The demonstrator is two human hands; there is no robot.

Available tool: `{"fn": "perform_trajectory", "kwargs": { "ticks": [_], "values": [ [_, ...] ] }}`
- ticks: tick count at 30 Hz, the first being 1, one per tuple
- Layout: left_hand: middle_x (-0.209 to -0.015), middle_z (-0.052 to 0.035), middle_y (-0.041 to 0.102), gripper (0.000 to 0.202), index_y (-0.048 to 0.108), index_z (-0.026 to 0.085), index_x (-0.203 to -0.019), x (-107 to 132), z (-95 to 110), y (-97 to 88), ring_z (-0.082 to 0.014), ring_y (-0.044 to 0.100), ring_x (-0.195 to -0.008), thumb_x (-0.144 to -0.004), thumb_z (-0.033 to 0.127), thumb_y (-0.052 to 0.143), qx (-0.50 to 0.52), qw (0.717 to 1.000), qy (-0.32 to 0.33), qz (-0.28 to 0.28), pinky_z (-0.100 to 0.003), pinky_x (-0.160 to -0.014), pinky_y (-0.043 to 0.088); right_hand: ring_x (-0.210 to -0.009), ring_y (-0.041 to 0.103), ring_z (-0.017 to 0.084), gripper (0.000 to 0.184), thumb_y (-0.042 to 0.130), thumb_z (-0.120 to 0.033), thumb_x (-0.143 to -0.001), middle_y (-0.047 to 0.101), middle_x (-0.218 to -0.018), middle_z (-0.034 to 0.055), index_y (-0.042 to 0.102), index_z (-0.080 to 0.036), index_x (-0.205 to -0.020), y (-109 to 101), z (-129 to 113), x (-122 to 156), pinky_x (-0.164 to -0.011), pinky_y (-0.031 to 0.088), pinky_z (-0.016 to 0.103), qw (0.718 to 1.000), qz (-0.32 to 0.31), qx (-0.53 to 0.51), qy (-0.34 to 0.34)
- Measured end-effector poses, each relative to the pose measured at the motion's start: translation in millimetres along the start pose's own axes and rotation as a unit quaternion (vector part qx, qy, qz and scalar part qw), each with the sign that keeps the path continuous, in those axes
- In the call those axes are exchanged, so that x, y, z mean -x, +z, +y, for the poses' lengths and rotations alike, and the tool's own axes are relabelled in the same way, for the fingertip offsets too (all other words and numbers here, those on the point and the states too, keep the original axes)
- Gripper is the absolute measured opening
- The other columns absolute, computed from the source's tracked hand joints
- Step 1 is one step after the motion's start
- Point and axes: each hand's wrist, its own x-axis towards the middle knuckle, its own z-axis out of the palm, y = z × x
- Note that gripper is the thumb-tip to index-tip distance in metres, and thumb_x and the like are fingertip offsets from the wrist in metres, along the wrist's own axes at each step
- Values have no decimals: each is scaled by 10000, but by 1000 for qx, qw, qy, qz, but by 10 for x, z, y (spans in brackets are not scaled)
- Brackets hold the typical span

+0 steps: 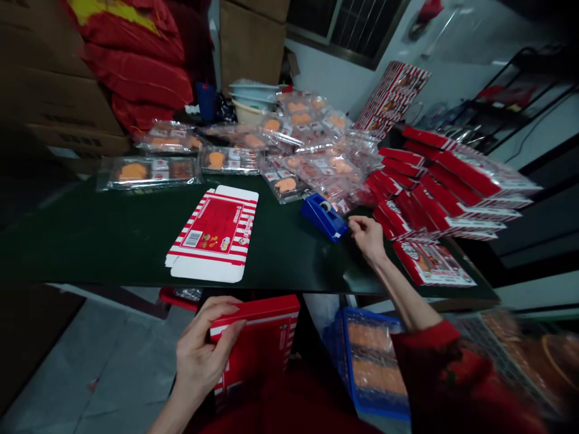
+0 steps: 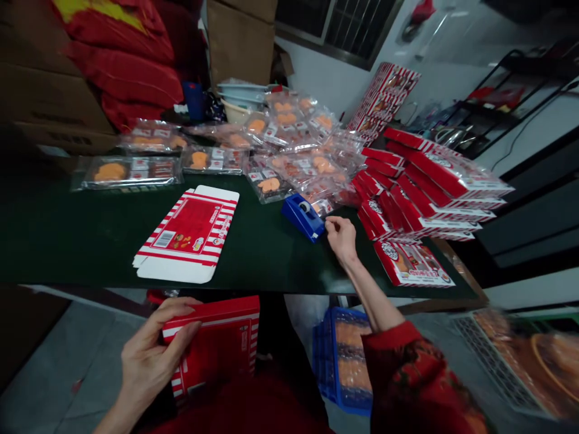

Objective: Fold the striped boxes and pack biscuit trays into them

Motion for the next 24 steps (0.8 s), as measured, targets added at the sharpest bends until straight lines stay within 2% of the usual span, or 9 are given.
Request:
{"fn": "perform_trajectory", "kwargs": {
  "ticks": [2,4,7,9,13,17,20,22,24],
  "values": [
    [-918,-36,660,149,606,200,-897,4,-5,14,-141,650,-817,-779,110,624,-2,1000,-5,-1,-247,-736,525,-514,481,94,72,631,-189,-710,568,-571,-9,647,-133,-667,-44,-19,-296,-473,368,205,998,-49,22,27],
    [-903,-42,668,136,605,199,-889,0,-15,17,-149,656,-791,-779,121,622,-3,1000,-3,-4,-259,-712,533,-428,410,63,121,676,-151,-681,513,-466,-37,628,-130,-573,-62,-62,-464,-408,296,188,992,-102,42,68],
    [-881,-48,675,127,604,196,-879,-12,-30,12,-160,664,-782,-775,126,622,1,1000,6,3,-269,-692,540,-369,358,36,157,708,-109,-689,482,-428,-54,613,-116,-564,-76,-132,-577,-350,230,174,977,-159,52,133],
    [-881,-46,674,123,600,195,-874,-15,-33,4,-157,664,-787,-776,124,620,-1,1000,6,6,-261,-689,540,-383,388,31,144,684,-128,-758,505,-487,-57,608,-106,-638,-76,-161,-612,-353,275,155,968,-176,45,175],
    [-887,-39,666,104,593,199,-867,-3,-21,-15,-145,659,-782,-786,139,616,-9,1000,-4,-2,-249,-688,536,-487,502,44,150,563,-224,-897,555,-646,-47,582,-109,-802,-67,-183,-603,-475,467,183,957,-169,-14,235],
    [-894,-33,663,99,587,204,-860,22,-15,-8,-138,655,-776,-786,152,626,-7,1000,-10,-10,-242,-685,533,-463,495,69,201,546,-70,-841,514,-536,-48,518,-139,-654,-99,-168,-424,-557,568,294,957,-133,-126,225],
    [-906,-33,660,119,585,206,-875,43,-12,5,-132,653,-788,-786,138,626,4,1000,-11,-20,-234,-692,530,-532,543,82,219,550,-55,-813,540,-564,-40,498,-157,-626,-115,-83,-231,-604,584,302,954,-107,-190,207],
    [-934,-40,660,135,586,205,-893,55,0,5,-132,657,-798,-787,130,624,16,999,-17,-31,-233,-691,531,-551,548,83,217,561,-75,-822,539,-583,-39,498,-156,-631,-92,6,-130,-576,566,272,952,-92,-200,210],
    [-958,-48,665,138,590,203,-899,62,19,-4,-137,664,-803,-789,127,621,27,999,-28,-36,-234,-683,535,-585,561,89,150,562,-129,-858,564,-651,-26,543,-141,-710,-45,98,-73,-562,540,253,950,-90,-195,228]
  ]
}}
